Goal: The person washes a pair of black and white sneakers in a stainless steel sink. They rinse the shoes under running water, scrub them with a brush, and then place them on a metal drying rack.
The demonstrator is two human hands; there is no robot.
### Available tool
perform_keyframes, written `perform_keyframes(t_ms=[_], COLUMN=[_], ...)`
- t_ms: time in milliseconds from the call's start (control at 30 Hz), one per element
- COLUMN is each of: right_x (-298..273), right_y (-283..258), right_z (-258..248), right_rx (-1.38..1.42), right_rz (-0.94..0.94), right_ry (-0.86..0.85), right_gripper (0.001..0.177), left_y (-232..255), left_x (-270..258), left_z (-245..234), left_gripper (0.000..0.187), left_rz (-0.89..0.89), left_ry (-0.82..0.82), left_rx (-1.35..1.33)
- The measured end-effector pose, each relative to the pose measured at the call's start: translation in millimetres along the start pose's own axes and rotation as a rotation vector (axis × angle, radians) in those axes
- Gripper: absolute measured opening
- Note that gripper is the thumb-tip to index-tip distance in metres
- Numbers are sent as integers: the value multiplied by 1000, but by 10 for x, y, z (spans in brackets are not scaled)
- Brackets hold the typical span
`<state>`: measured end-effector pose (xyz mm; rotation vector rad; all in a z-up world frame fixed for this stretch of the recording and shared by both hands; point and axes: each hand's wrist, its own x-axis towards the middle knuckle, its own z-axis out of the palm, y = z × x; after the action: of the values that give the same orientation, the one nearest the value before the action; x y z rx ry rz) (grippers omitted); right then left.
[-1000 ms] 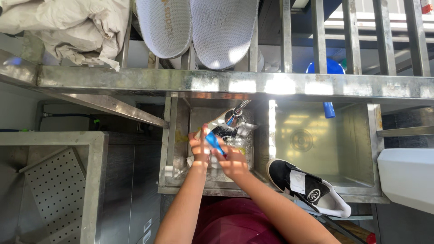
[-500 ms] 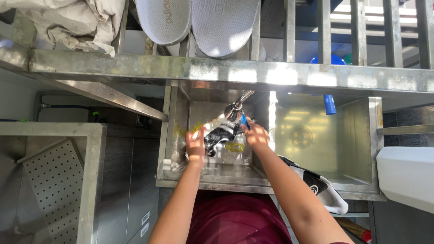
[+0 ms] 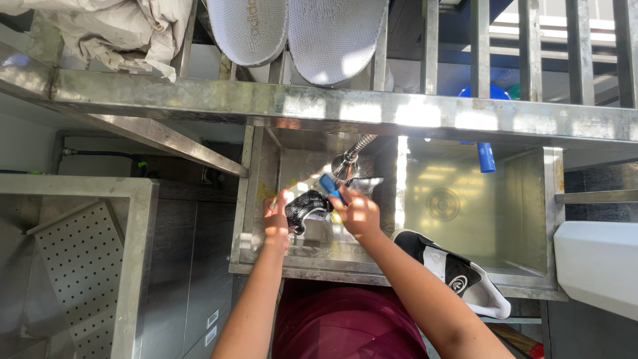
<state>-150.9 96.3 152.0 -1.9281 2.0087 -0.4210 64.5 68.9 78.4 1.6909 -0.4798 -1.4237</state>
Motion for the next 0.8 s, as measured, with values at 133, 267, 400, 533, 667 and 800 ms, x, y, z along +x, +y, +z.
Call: perform_keyframes(t_ms=[133,267,400,533,667,800], right_x=[383,549,533,612,763,787], right_y=[295,658,988,1270,1344,1188], right_z=[30,129,383,535,502,337], right_rx=[118,224,392,225,449,594], right_rz=[422,582,465,259,452,777], right_ry=[-91,-123,19,25,-26,-267], right_gripper=[52,58,50,63,97,69], left_y=[-14,98,261,409,415,382], left_x=[-46,-225,-327,-277,-321,-418], left_z=[-16,-90,-153,-141,-191,-318], left_gripper=[41,57,69,78,80,80], left_rz=[-188,-66,-249,-483,-498,-487], left_ry=[39,-35,-91,-148,-209,-177], left_rx=[109,60,-8,-157,-243,-319])
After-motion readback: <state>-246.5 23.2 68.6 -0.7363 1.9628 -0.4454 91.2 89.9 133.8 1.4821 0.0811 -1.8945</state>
